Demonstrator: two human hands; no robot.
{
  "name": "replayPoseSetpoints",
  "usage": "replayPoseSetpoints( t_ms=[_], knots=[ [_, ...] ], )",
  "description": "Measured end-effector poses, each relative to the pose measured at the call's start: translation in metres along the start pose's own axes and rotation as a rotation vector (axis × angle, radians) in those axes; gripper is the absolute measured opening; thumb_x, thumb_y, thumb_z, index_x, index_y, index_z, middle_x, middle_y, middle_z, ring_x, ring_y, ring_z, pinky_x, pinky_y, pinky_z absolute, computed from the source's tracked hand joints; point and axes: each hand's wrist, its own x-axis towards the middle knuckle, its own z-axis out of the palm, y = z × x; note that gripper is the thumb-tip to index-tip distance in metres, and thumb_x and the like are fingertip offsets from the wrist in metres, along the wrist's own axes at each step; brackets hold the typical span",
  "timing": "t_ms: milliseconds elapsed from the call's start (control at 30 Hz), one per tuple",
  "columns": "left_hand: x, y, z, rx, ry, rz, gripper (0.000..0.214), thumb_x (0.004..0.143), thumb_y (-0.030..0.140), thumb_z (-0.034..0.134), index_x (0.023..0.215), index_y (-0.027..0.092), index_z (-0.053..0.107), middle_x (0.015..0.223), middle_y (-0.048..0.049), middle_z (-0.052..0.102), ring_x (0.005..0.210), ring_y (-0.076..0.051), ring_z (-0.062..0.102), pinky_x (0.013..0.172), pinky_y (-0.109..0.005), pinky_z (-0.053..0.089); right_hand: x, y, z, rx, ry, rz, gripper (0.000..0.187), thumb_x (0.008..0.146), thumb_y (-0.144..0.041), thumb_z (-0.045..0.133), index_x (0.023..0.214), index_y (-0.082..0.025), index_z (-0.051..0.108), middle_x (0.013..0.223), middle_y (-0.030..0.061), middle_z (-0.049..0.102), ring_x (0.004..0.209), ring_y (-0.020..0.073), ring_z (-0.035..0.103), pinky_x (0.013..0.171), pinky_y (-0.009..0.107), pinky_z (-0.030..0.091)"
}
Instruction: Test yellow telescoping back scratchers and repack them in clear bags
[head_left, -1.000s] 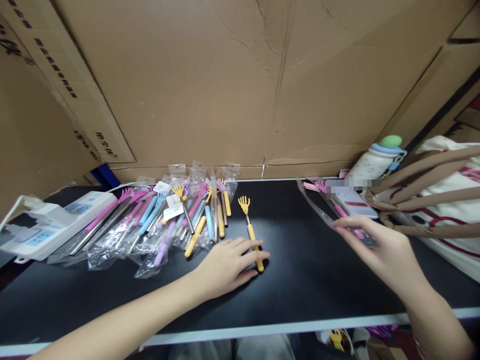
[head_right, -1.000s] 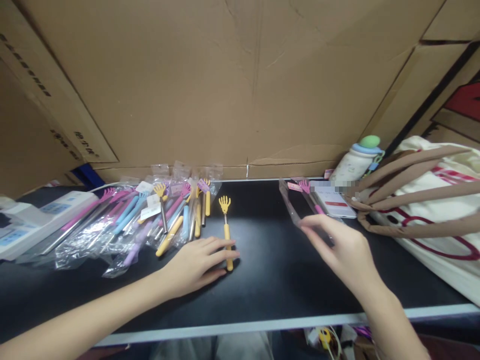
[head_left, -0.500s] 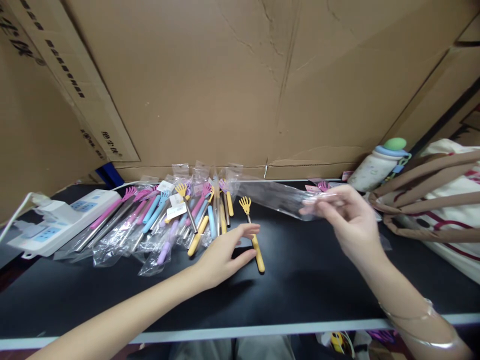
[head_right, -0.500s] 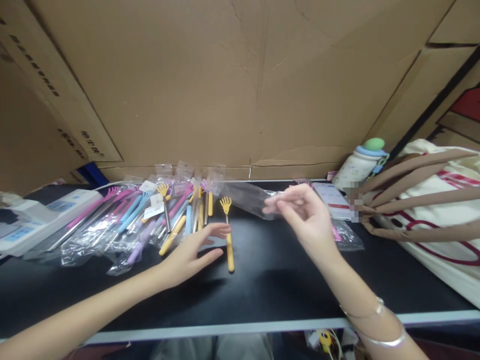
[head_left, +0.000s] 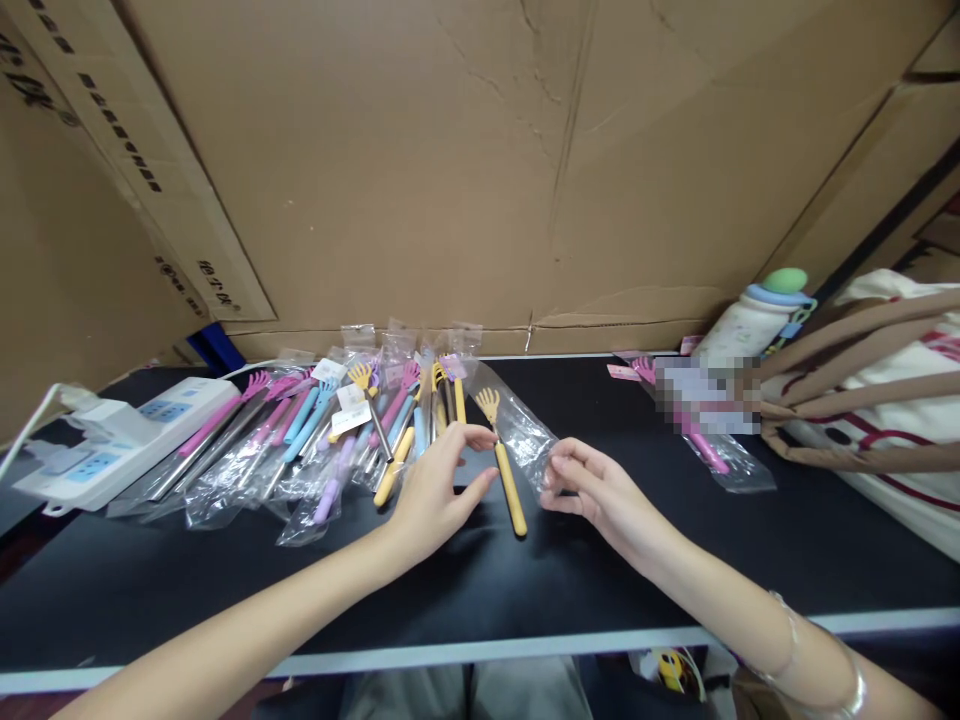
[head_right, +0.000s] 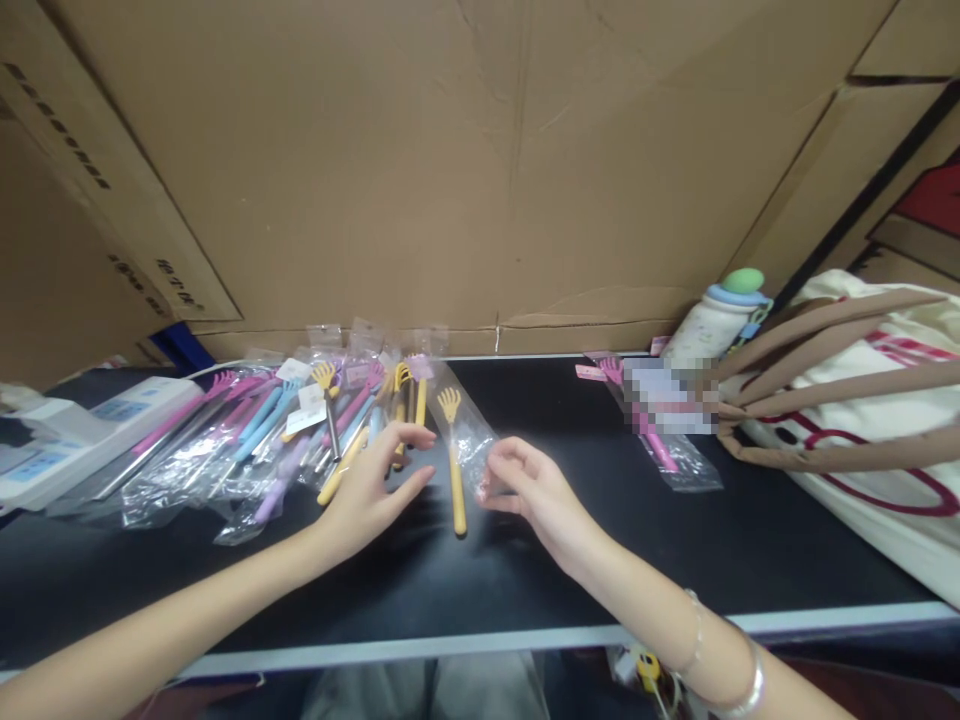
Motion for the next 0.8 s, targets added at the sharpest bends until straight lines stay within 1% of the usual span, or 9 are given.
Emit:
replayPoseSetpoints(
  t_ms=[100,167,233,367,467,533,633,733,800],
  knots=[
    [0.0,0.003,0.0,0.265,0.059,0.227,0.024,0.085,0.021,0.053,0.109,0.022,0.054,0.109,-0.0058,0.06,0.103,-0.019,0.058,0.084,-0.033,0.051,0.0,0.008,0.0,0.027,-0.005,0.032,0.031,0.073,-0.039,0.071,0.084,-0.02,0.05,0.072,-0.0038,0.062,0.064,0.0086,0.06,0.069,0.026,0.053],
    [0.0,0.003,0.001,0.42,0.022,0.422,0.026,0.087,0.019,0.052,0.112,0.024,0.055,0.114,-0.0046,0.061,0.11,-0.021,0.055,0.09,-0.035,0.048,-0.001,0.012,0.002,0.031,-0.021,0.044,0.032,0.073,-0.038,0.072,0.087,-0.02,0.05,0.073,-0.003,0.064,0.067,0.0094,0.063,0.072,0.027,0.053],
    [0.0,0.001,0.003,0.506,-0.025,0.528,0.025,0.088,0.021,0.052,0.112,0.024,0.057,0.115,-0.0026,0.062,0.112,-0.022,0.054,0.091,-0.036,0.047,-0.003,0.014,0.005,0.031,-0.042,0.047,0.033,0.073,-0.038,0.072,0.092,-0.02,0.051,0.077,-0.0017,0.066,0.073,0.0116,0.065,0.077,0.03,0.053],
    [0.0,-0.003,0.004,0.511,-0.042,0.473,0.015,0.089,0.027,0.052,0.1,0.021,0.06,0.102,-0.0004,0.068,0.103,-0.019,0.058,0.087,-0.032,0.048,-0.004,0.014,0.008,-0.01,-0.11,0.044,0.036,0.077,-0.039,0.067,0.104,-0.019,0.053,0.089,0.0034,0.068,0.09,0.0162,0.065,0.088,0.036,0.05],
    [0.001,-0.003,0.001,0.47,-0.06,0.386,0.013,0.087,0.026,0.053,0.095,0.02,0.06,0.093,-0.0007,0.069,0.094,-0.018,0.06,0.077,-0.029,0.05,0.001,0.012,0.003,-0.152,-0.148,-0.026,0.035,0.083,-0.042,0.058,0.108,-0.018,0.054,0.097,0.0067,0.067,0.094,0.0177,0.064,0.088,0.036,0.049],
    [0.002,-0.002,-0.001,0.433,-0.065,0.34,0.012,0.086,0.025,0.053,0.094,0.02,0.06,0.089,-0.0002,0.069,0.089,-0.017,0.06,0.072,-0.028,0.049,0.005,0.011,-0.003,-0.317,-0.176,-0.107,0.033,0.084,-0.041,0.056,0.106,-0.017,0.054,0.092,0.0059,0.067,0.087,0.0166,0.064,0.082,0.034,0.05],
    [0.002,-0.001,-0.003,0.413,-0.041,0.323,0.009,0.086,0.022,0.051,0.088,0.02,0.059,0.083,0.0012,0.068,0.083,-0.015,0.059,0.066,-0.026,0.047,0.007,0.009,-0.009,-0.655,-0.202,-0.205,0.025,0.085,-0.035,0.053,0.102,-0.017,0.056,0.082,0.0039,0.065,0.074,0.0145,0.061,0.068,0.027,0.049],
    [0.002,-0.001,-0.003,0.431,-0.019,0.339,0.007,0.086,0.021,0.051,0.085,0.021,0.059,0.081,0.0018,0.067,0.079,-0.014,0.057,0.064,-0.024,0.044,0.003,0.008,-0.006,-1.021,-0.198,-0.321,0.024,0.088,-0.029,0.047,0.106,-0.019,0.059,0.082,0.0025,0.062,0.068,0.0123,0.056,0.062,0.024,0.043],
    [0.003,-0.002,-0.003,0.453,0.007,0.356,0.007,0.086,0.021,0.052,0.083,0.021,0.058,0.08,0.0017,0.065,0.078,-0.014,0.056,0.063,-0.024,0.042,-0.001,0.007,0.001,-1.224,-0.199,-0.39,0.022,0.088,-0.03,0.047,0.104,-0.023,0.061,0.082,0.0009,0.061,0.065,0.0115,0.053,0.06,0.023,0.04]
  ],
)
